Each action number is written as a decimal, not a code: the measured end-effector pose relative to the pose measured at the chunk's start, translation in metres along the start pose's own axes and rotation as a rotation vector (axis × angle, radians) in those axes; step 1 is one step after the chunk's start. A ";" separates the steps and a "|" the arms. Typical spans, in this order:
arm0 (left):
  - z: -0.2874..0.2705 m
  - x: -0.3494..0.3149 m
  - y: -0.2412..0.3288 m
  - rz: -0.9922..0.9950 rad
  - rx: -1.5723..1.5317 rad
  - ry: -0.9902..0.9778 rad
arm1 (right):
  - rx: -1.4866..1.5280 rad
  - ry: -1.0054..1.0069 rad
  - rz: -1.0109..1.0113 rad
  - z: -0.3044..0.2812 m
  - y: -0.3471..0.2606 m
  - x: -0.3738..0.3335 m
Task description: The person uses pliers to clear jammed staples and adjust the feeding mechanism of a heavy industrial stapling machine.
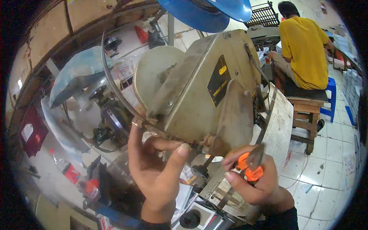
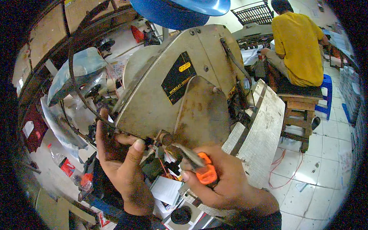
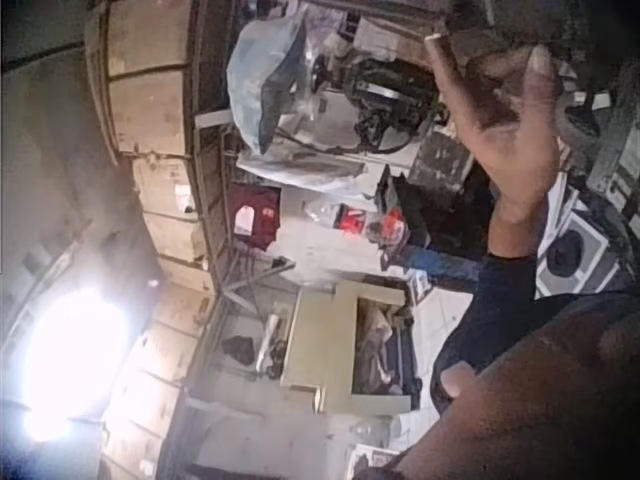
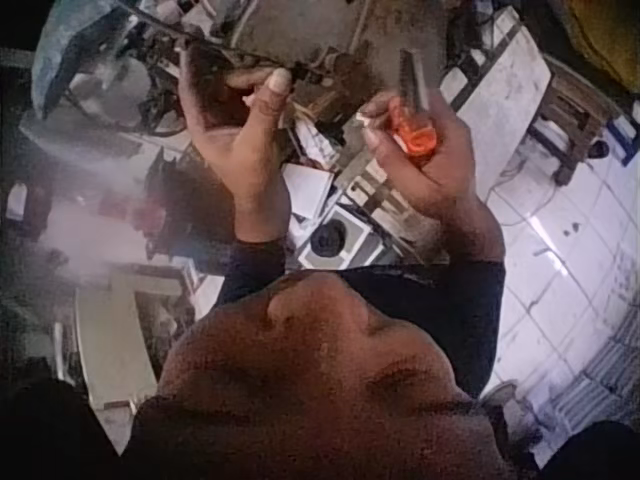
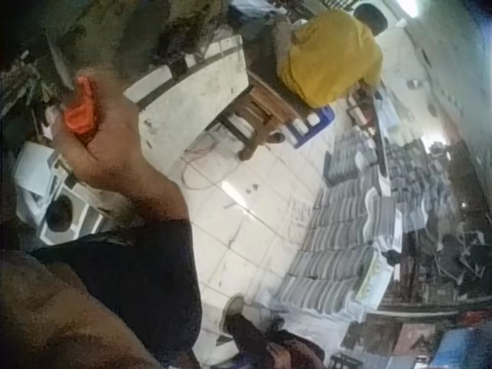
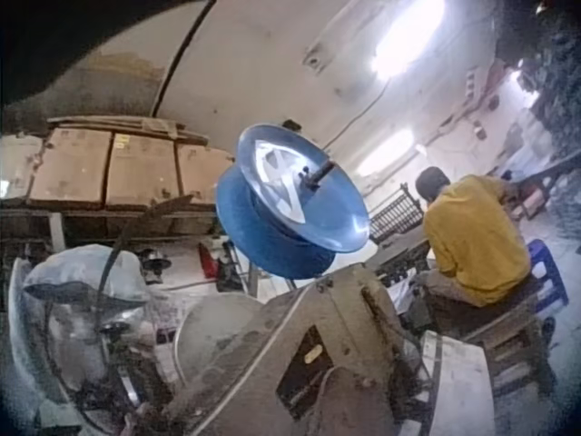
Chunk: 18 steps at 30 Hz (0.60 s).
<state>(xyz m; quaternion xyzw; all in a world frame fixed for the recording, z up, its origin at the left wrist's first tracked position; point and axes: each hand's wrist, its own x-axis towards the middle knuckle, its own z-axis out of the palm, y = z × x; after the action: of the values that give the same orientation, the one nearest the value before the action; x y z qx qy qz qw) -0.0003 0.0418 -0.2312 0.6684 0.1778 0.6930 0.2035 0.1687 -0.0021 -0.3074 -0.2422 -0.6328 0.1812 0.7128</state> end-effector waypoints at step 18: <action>-0.032 -0.003 -0.017 0.171 -0.251 -0.193 | -0.342 -0.092 -0.127 -0.005 -0.026 -0.005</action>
<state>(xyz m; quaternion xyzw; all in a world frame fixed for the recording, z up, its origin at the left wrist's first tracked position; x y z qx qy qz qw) -0.0310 0.0560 -0.2437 0.7137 0.0120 0.6572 0.2420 0.1714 -0.0270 -0.2965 -0.3108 -0.7004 0.0363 0.6415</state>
